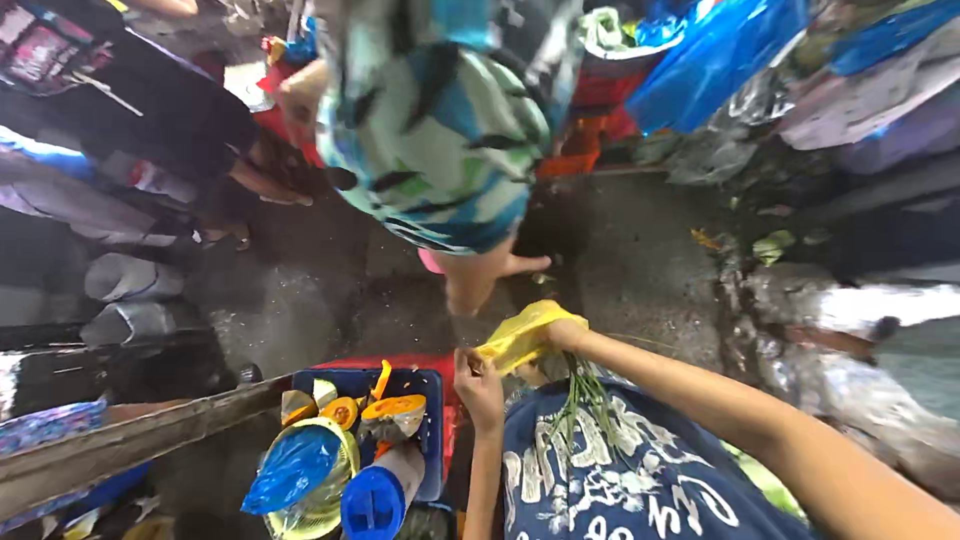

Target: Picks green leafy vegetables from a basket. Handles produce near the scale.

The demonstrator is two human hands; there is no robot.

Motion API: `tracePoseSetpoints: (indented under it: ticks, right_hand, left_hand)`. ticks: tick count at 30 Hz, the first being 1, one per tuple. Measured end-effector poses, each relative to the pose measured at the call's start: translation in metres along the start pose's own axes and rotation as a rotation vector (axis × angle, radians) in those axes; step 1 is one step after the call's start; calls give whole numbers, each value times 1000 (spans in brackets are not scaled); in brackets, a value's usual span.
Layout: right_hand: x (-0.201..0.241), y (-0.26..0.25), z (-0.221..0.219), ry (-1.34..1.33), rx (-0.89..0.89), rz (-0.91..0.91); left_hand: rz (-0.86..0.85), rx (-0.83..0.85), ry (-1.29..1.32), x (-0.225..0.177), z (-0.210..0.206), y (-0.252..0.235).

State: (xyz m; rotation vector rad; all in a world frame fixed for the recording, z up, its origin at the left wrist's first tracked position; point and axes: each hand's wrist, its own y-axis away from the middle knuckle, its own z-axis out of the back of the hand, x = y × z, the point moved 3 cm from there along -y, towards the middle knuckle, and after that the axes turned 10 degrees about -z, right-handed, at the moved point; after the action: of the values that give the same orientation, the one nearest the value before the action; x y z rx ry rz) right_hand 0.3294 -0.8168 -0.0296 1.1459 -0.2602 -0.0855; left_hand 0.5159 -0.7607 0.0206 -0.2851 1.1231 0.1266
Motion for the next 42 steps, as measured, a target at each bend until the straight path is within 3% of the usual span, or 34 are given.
tracePoseSetpoints:
  ticks: [2, 5, 7, 9, 15, 18, 21, 22, 24, 26, 28, 31, 35, 39, 42]
  right_hand:
    - [0, 8, 16, -88, -66, -39]
    - [0, 2, 37, -208, -176, 23]
    - [2, -9, 47, -183, -177, 54]
    - [4, -13, 56, -129, -172, 61]
    - [14, -47, 114, -28, -119, -23]
    - [17, -101, 159, -308, -202, 42]
    - [30, -135, 211, -560, -5, 65]
    - [36, -143, 226, -535, 59, 83]
    - [43, -165, 253, -298, 81, 189]
    - [47, -183, 267, 3, -14, 358]
    - [50, -168, 291, 236, -60, 465]
    - [34, -165, 336, 438, -72, 416]
    - [20, -176, 407, 286, -109, 491]
    - [36, -155, 473, 117, -181, 526]
    - [63, -103, 533, -76, -464, 630]
  left_hand:
    - [-125, 141, -96, -4, -3, -9]
    - [-2, 450, -545, -5, -18, -24]
    - [116, 496, -681, 2, -34, -38]
    - [85, 427, -749, 9, -49, -56]
    - [30, 492, -750, -19, -81, -120]
    - [-45, 711, -635, -32, -103, -152]
    - [10, 895, -517, -26, -126, -197]
    - [63, 912, -519, -23, -131, -217]
    - [169, 920, -573, -15, -139, -259]
    - [228, 940, -633, -7, -147, -296]
    - [230, 920, -606, -10, -153, -330]
    - [181, 884, -584, -26, -152, -374]
    - [99, 734, -474, -37, -139, -414]
    - [64, 661, -380, -53, -128, -454]
    - [-32, 585, -369, -68, -108, -488]
